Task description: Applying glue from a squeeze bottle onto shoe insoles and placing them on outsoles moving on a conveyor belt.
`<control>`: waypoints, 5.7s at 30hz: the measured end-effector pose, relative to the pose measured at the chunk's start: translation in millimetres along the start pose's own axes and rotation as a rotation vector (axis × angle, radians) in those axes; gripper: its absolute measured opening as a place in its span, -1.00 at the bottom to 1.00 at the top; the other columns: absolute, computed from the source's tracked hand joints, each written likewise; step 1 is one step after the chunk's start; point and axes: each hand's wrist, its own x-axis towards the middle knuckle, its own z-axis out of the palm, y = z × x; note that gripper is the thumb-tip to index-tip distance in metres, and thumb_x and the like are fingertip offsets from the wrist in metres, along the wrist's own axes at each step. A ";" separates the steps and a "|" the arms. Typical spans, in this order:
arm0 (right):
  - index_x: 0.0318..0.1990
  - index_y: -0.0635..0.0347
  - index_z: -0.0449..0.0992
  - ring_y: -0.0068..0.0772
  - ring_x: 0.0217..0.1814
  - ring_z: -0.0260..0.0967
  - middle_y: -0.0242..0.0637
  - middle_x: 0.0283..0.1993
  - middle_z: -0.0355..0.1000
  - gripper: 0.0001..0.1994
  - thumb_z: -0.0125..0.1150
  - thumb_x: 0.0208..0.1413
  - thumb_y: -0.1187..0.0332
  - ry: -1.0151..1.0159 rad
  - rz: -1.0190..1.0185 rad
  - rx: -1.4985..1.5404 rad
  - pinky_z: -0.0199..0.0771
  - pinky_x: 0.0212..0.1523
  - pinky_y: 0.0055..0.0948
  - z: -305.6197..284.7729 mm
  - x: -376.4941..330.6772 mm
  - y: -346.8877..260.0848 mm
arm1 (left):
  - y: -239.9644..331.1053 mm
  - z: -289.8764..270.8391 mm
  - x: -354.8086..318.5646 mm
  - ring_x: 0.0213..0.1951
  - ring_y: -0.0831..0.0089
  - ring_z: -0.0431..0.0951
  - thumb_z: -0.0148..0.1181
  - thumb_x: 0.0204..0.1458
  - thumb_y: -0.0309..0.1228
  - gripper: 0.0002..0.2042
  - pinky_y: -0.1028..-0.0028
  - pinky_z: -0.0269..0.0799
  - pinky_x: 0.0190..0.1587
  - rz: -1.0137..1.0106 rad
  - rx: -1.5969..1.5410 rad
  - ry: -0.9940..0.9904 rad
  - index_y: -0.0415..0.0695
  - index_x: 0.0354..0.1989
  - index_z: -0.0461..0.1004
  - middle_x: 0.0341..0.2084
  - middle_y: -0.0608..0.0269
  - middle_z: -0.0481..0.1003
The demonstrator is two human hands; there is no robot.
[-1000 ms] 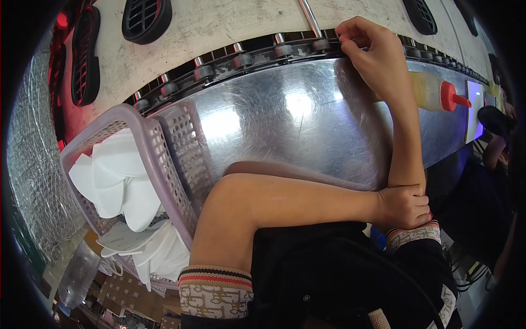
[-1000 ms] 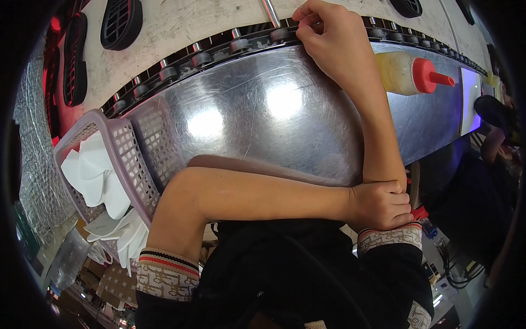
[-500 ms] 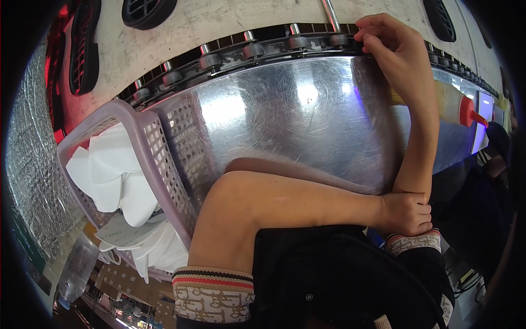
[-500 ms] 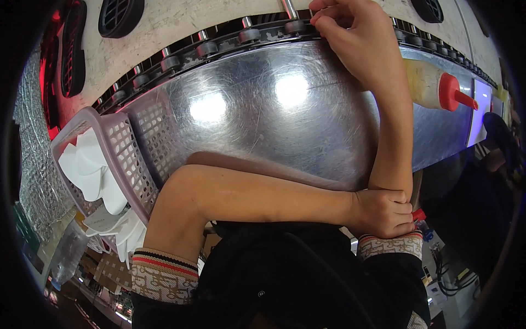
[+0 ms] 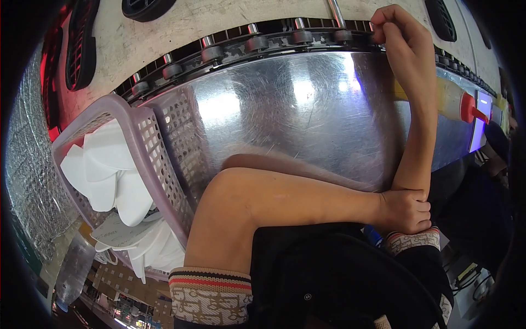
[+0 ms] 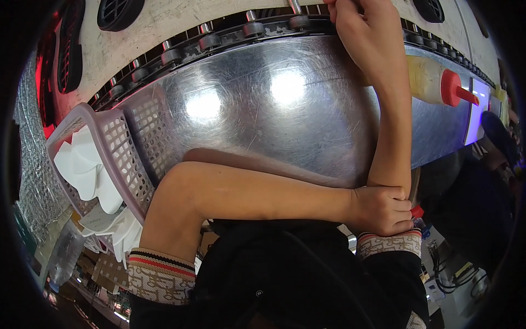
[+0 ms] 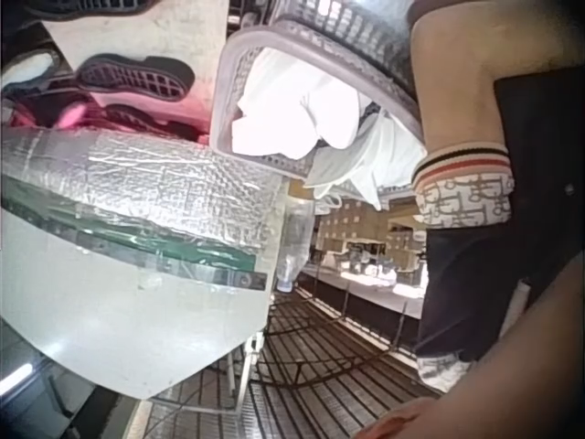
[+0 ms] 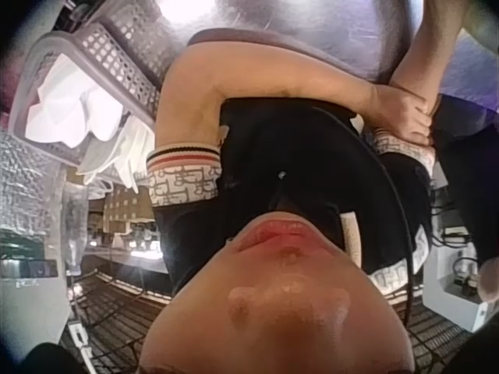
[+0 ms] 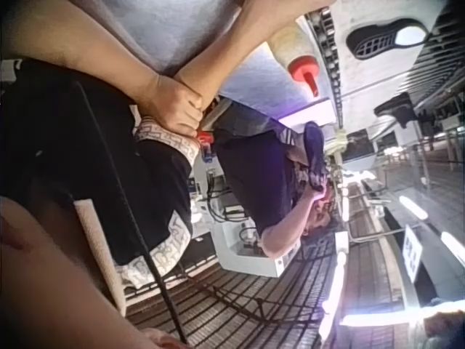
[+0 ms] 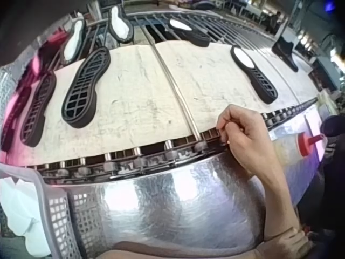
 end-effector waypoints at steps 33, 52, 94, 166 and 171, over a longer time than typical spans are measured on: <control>-0.24 0.42 0.46 -0.65 -0.48 0.32 -0.36 -0.49 0.40 -0.83 0.09 -0.03 0.60 0.087 0.005 -0.028 0.33 -0.45 -0.65 -8.7 -11.9 -65.5 | -1.1 -4.2 -2.9 -0.42 0.55 0.43 0.05 -0.12 -0.39 -0.94 0.57 0.27 -0.33 0.016 -0.029 -0.063 -0.05 -0.53 0.45 -0.59 0.45 0.40; -0.35 0.41 0.43 -0.51 -0.54 0.25 -0.27 -0.56 0.34 -0.92 0.07 -0.01 0.56 -0.008 0.063 -0.216 0.30 -0.44 -0.58 -16.1 -12.2 -55.9 | 1.4 -5.7 -3.6 -0.41 0.53 0.43 0.04 -0.14 -0.40 -0.93 0.58 0.27 -0.30 0.037 -0.043 -0.089 -0.07 -0.52 0.43 -0.57 0.43 0.41; -0.61 0.30 0.45 -0.06 -0.64 0.36 -0.05 -0.67 0.38 -0.68 0.11 0.08 0.25 0.307 -0.276 0.153 0.31 -0.56 -0.24 31.7 -20.4 -41.4 | -179.0 -307.5 76.0 0.06 -0.04 0.36 0.10 -0.27 -0.17 -0.28 0.07 0.30 0.05 -1.308 1.247 -0.045 0.14 0.24 0.19 0.09 0.06 0.32; -0.41 0.33 0.48 -0.01 -0.37 0.46 0.01 -0.47 0.48 -0.68 0.11 0.01 0.17 0.439 -0.198 0.075 0.42 -0.30 -0.25 30.8 -8.2 -22.3 | 259.5 -221.6 -19.1 -0.54 0.36 0.45 0.18 -0.16 -0.50 -0.86 0.47 0.37 -0.43 -0.731 0.551 0.300 -0.34 -0.45 0.47 -0.57 0.08 0.49; -0.27 0.35 0.50 -0.32 -0.27 0.49 -0.13 -0.31 0.53 -0.75 0.02 0.11 0.31 0.576 -0.066 0.698 0.43 -0.18 -0.45 15.4 -27.4 -8.8 | 21.1 -199.8 26.1 -0.54 0.62 0.47 0.30 -0.10 -0.45 -0.80 0.58 0.35 -0.46 -1.032 0.217 0.415 -0.33 -0.34 0.54 -0.58 0.26 0.54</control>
